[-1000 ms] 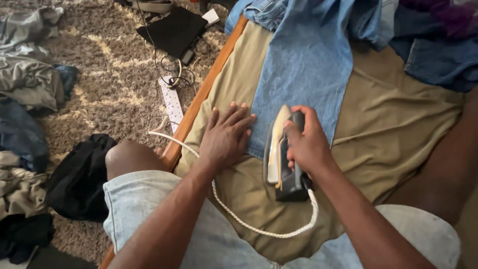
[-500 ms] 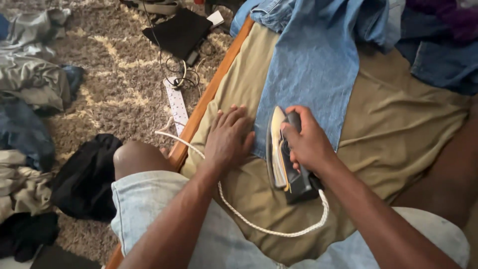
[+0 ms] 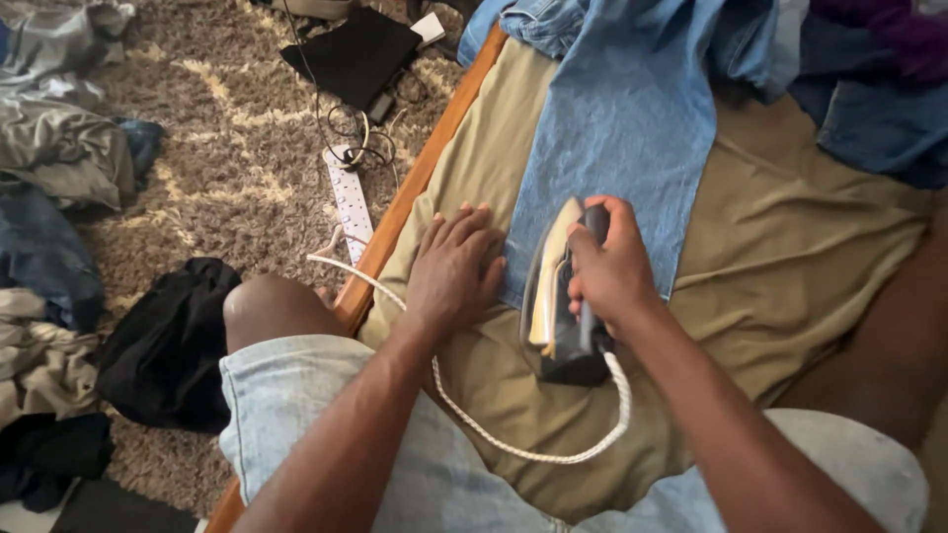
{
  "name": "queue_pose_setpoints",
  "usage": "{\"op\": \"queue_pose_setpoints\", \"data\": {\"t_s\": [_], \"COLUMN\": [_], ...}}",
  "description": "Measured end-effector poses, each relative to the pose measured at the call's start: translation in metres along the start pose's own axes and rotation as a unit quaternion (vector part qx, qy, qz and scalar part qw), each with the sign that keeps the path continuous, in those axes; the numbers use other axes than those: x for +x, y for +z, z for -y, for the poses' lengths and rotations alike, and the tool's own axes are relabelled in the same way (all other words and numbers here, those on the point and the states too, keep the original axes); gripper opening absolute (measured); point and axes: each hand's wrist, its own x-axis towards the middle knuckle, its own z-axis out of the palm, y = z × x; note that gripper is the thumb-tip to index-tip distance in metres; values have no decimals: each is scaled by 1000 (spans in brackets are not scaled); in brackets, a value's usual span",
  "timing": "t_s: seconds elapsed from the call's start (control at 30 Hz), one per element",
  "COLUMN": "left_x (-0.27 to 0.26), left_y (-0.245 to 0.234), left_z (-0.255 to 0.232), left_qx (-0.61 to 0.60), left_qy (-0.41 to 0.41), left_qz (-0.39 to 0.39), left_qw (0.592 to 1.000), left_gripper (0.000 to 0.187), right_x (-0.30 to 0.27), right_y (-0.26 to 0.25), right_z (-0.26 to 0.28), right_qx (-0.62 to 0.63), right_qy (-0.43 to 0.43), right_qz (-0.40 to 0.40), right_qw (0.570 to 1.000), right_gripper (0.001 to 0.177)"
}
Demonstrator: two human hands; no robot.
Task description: The person is ironing a pair of blue denim jeans on a bed in a bedroom setting.
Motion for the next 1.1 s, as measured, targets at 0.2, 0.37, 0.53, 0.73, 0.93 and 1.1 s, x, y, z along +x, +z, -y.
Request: {"op": "queue_pose_setpoints", "data": {"t_s": [0.2,0.37,0.53,0.73,0.93,1.1], "left_x": [0,1,3,1,0,5], "left_y": [-4,-3,-4,-6,-5,-11], "left_z": [0,-1,-1,0,0,-7], "left_qx": [3,-5,-1,5,0,-2], "left_qy": [-14,-13,-15,-6,-23,-34], "left_qz": [10,8,13,0,9,20], "left_qw": [1000,1000,1000,1000,1000,999], "left_gripper": [37,37,45,56,59,61], "right_x": [1,9,15,28,25,21], "right_y": [6,13,8,5,11,13], "right_z": [7,6,12,17,28,27], "right_qx": [11,-23,-30,-62,-95,-111], "right_qy": [8,-23,-15,-22,-6,-7], "right_qz": [43,21,36,74,93,99], "right_qw": [999,999,999,995,991,989], "right_gripper": [41,39,39,39,39,38]}}
